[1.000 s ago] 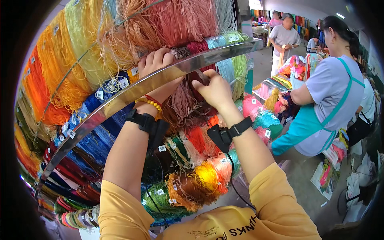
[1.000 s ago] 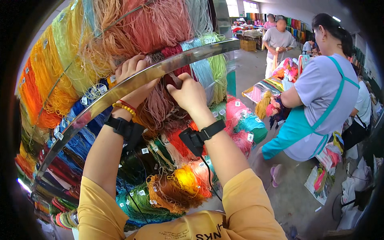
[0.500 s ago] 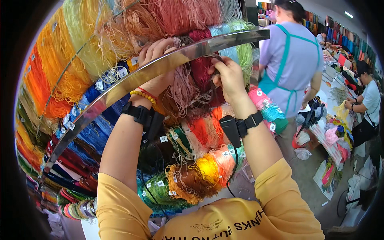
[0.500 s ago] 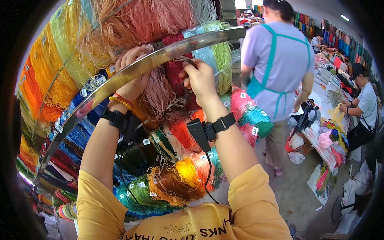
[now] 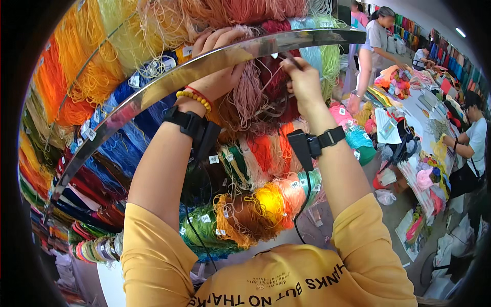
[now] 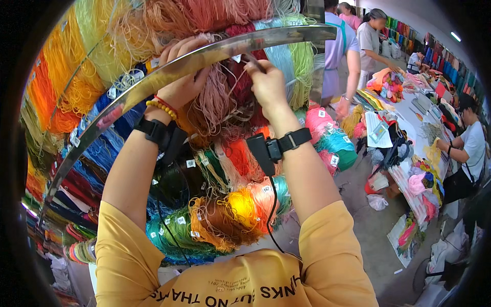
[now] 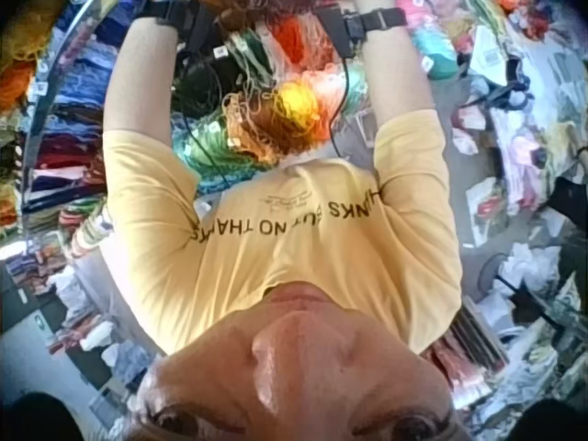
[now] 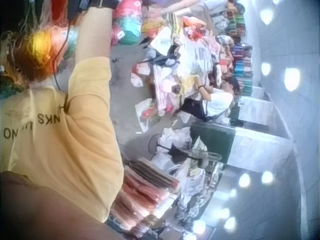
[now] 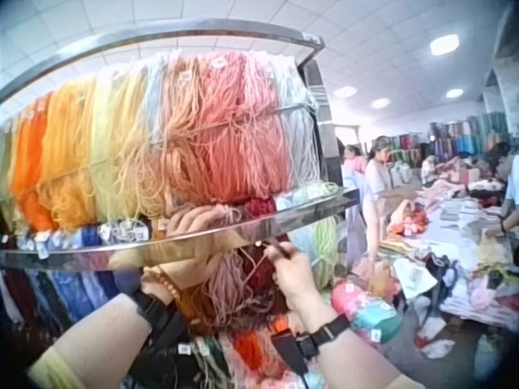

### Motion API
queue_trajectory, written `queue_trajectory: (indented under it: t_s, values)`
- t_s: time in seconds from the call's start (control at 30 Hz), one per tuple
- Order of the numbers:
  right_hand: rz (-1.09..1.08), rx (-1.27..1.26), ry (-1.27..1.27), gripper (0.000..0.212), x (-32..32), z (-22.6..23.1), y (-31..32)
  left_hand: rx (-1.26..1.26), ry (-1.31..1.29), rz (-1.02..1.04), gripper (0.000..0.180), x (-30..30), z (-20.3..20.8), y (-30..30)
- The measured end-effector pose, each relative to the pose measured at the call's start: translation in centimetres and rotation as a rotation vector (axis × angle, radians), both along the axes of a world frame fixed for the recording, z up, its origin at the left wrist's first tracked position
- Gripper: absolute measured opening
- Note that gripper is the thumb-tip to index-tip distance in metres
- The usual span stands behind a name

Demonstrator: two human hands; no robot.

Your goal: The person points at a chart and a thread organizer, then pulls thread from a rack and threads it through the organizer. They continue pulling more threads from the rack, separating the strands by hand, and organizing them into the pink organizer.

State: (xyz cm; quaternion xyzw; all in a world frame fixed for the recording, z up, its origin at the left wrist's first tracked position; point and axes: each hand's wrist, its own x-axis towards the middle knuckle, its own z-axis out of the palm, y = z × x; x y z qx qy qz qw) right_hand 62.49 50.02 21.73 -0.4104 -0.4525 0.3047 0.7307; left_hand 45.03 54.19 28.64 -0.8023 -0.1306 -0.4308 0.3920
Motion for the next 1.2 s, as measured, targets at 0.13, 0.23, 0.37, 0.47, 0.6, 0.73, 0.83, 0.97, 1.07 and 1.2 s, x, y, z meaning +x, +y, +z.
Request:
queue_trajectory:
  t_s: [0.13,0.23,0.37,0.47,0.6,0.73,0.83,0.97,1.07,1.2]
  values:
    - [0.15,0.022,0.134,0.013,0.4,-0.1,-0.5,0.052,-0.037,0.079,0.027,0.4,-0.5,-0.3]
    - [0.201,0.021,0.169,0.013,1.0,-0.2,-0.6,0.069,0.068,0.296,0.025,1.8,-1.6,-1.9]
    - [0.229,0.046,0.185,0.013,1.7,-0.5,-0.7,-0.576,-0.139,0.08,0.02,4.4,-3.2,-3.5]
    - [0.257,0.066,0.161,0.014,1.0,-0.4,-1.1,-1.082,-0.45,-0.001,0.024,5.2,-3.1,-2.5]
    - [0.239,0.072,0.079,0.016,1.3,-0.4,-1.6,-1.646,-0.771,-0.32,0.023,6.8,-2.2,-3.5]
    - [0.248,0.072,0.02,0.018,1.3,-0.7,-1.9,-1.687,-0.843,-0.531,0.014,6.8,-2.7,-3.7]
    - [0.233,0.072,0.057,0.019,1.3,-0.7,-1.8,-1.681,-0.802,-0.552,0.013,6.3,-3.2,-4.1]
    - [0.294,0.042,0.19,0.019,1.4,-0.2,-1.6,-1.6,-0.818,-0.523,0.014,5.8,-3.8,-4.6]
    - [0.321,0.027,0.152,0.018,1.7,-0.1,-1.1,-1.557,-0.787,-0.415,0.015,5.3,-4.2,-4.4]
    - [0.313,-0.008,0.159,0.018,1.5,0.1,-1.4,-1.558,-0.752,-0.386,0.015,4.5,-4.3,-4.4]
